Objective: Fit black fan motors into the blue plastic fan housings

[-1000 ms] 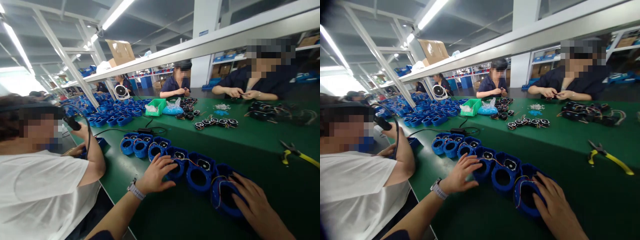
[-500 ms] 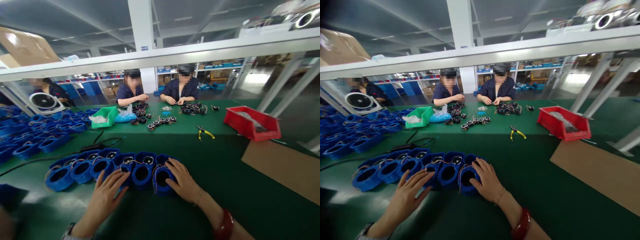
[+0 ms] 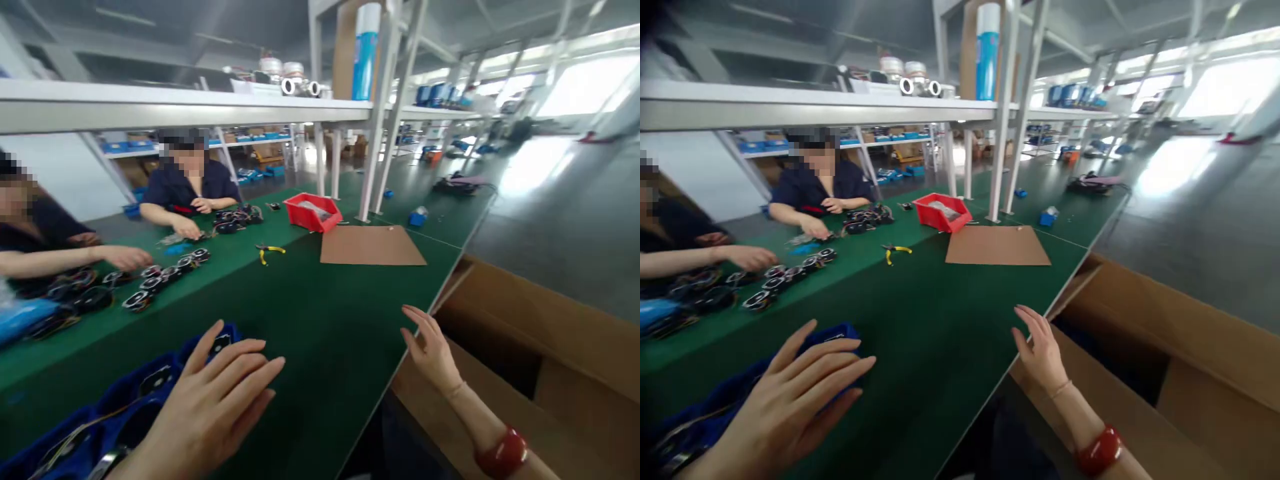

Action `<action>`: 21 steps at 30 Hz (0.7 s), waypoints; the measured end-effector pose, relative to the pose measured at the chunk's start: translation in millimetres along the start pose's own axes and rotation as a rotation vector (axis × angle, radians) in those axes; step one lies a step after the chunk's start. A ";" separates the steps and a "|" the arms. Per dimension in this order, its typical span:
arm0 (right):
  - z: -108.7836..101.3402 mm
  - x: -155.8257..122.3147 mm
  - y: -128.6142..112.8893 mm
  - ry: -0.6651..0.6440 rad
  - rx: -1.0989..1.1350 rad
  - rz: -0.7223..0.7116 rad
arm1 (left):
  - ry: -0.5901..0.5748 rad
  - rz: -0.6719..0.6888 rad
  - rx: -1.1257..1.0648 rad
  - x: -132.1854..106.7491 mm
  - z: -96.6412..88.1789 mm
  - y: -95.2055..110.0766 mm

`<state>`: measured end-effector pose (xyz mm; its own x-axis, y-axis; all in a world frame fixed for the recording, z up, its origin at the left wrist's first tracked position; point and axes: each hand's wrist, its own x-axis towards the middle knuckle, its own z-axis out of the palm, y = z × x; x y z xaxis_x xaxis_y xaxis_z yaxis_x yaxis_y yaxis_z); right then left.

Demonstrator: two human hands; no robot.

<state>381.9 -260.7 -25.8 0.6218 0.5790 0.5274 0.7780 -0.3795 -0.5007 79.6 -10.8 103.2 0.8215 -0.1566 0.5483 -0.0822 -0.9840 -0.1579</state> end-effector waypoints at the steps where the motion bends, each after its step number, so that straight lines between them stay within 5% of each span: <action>1: -10.5 -11.7 22.4 -0.015 -0.112 0.145 | -0.024 0.077 -0.035 16.8 8.0 5.3; 5: -54.7 -57.3 101.2 -0.128 -0.370 0.665 | -0.118 0.317 -0.213 76.4 35.9 41.9; 9: -99.6 -86.4 153.4 -0.243 -0.388 0.955 | -0.299 0.549 -0.392 129.4 66.0 93.3; 12: -124.6 -102.5 173.1 -0.462 -0.226 1.031 | -0.399 0.668 -0.441 168.3 100.6 135.0; 17: -124.6 -131.9 194.1 -0.847 0.185 0.977 | -0.622 0.700 -0.391 234.8 194.2 211.1; 21: -97.0 -140.5 249.7 -0.837 0.270 1.004 | -0.911 0.619 -0.427 281.9 298.4 275.2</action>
<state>497.5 -506.7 -158.3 0.5935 0.4366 -0.6762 -0.0843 -0.8018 -0.5916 456.9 -300.4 -30.7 0.6610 -0.6685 -0.3410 -0.6476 -0.7377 0.1909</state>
